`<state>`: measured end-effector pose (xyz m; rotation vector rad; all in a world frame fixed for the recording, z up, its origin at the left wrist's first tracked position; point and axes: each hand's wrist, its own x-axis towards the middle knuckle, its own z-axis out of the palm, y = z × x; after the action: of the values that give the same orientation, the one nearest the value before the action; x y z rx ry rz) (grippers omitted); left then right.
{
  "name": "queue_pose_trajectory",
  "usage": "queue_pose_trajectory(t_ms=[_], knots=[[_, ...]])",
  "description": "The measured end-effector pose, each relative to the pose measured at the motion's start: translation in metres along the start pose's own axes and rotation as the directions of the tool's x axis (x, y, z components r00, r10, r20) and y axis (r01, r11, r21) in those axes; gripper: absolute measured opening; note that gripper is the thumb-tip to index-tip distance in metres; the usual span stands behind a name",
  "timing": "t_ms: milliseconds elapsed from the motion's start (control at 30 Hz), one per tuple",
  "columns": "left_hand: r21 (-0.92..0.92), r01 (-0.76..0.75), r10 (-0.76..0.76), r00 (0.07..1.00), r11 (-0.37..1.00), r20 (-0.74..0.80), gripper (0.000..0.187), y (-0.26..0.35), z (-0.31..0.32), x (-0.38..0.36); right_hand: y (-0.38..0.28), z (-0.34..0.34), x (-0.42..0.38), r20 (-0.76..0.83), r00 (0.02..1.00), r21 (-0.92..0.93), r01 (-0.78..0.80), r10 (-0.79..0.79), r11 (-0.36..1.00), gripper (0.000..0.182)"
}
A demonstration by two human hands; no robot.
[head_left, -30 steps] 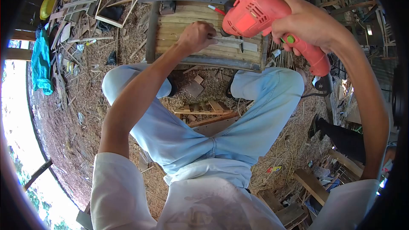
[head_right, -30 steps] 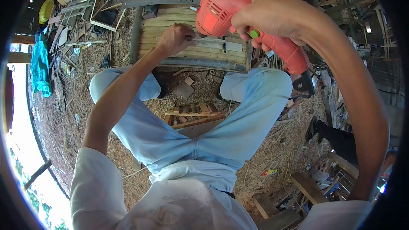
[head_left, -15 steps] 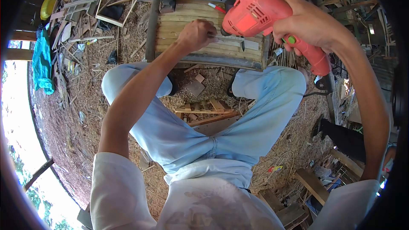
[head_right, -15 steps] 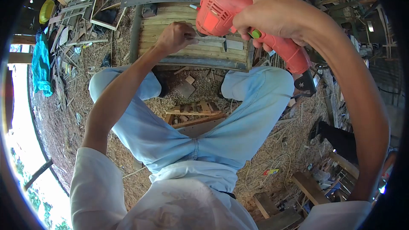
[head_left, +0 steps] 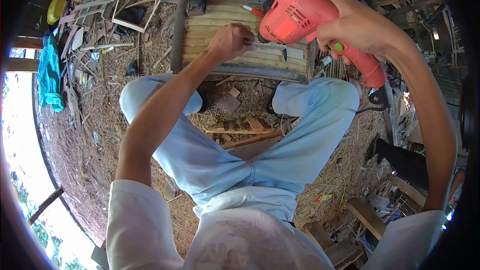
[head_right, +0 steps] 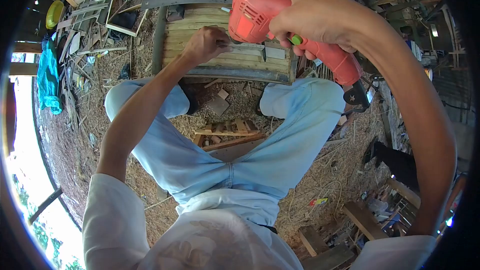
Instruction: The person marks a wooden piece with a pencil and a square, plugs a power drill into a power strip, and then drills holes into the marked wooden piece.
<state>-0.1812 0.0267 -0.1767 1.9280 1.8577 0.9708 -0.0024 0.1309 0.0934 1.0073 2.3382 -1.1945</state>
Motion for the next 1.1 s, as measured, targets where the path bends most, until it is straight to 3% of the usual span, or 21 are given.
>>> queue_pose_trajectory(t_ms=[200, 267, 400, 467, 533, 567, 633, 767, 867, 933, 1100], knots=[[0.028, 0.020, -0.020, 0.999, 0.999, 0.027, 0.023, 0.002, -0.002, -0.002, -0.003, -0.001, -0.002, 0.010, 1.000, 0.012, -0.001, 0.001, 1.000, 0.073], [0.031, 0.036, -0.037, 0.999, 0.999, 0.031, 0.023, 0.007, -0.005, 0.002, -0.011, -0.004, -0.004, 0.073, 0.997, 0.007, 0.026, -0.026, 1.000, 0.052], [0.079, 0.131, -0.136, 0.989, 0.988, 0.054, 0.023, 0.012, -0.005, 0.001, -0.023, -0.012, -0.012, 0.083, 0.997, -0.001, -0.005, 0.005, 1.000, 0.052], [0.077, 0.143, -0.146, 0.989, 0.987, 0.030, 0.023, 0.010, -0.003, 0.000, -0.023, -0.022, -0.025, 0.022, 1.000, 0.061, 0.018, -0.019, 0.998, 0.055], [0.114, 0.139, -0.151, 0.984, 0.984, 0.100, 0.028, 0.010, -0.007, 0.002, -0.026, -0.026, -0.041, -0.036, 0.999, 0.071, 0.035, -0.033, 0.997, 0.056], [0.116, 0.134, -0.145, 0.986, 0.984, 0.088, 0.028, 0.012, -0.008, 0.002, -0.027, -0.028, -0.048, -0.096, 0.994, 0.088, 0.056, -0.048, 0.995, 0.057], [0.190, -0.043, 0.056, 0.997, 0.981, -0.059, 0.035, 0.015, -0.007, -0.004, -0.025, -0.029, -0.054, -0.122, 0.991, 0.058, 0.063, -0.056, 0.996, 0.058], [-0.003, 0.062, -0.062, 0.996, 0.998, 0.067, 0.039, 0.011, -0.024, -0.004, -0.016, -0.024, -0.052, -0.121, 0.992, 0.036, 0.037, -0.032, 0.999, 0.059], [0.001, 0.087, -0.087, 0.991, 0.996, 0.102, 0.032, 0.011, -0.030, -0.007, -0.011, -0.020, -0.049, -0.117, 0.993, 0.026, 0.029, -0.026, 0.999, 0.057], [0.056, 0.018, -0.023, 0.996, 0.998, 0.088, 0.027, 0.010, -0.025, -0.006, -0.009, -0.018, -0.046, -0.058, 0.998, 0.092, -0.013, 0.018, 0.996, 0.072], [0.048, 0.054, -0.057, 0.996, 0.997, 0.067, 0.018, 0.012, -0.012, 0.001, -0.006, -0.011, -0.042, -0.072, 0.997, 0.086, 0.006, 0.001, 0.996, 0.070]])
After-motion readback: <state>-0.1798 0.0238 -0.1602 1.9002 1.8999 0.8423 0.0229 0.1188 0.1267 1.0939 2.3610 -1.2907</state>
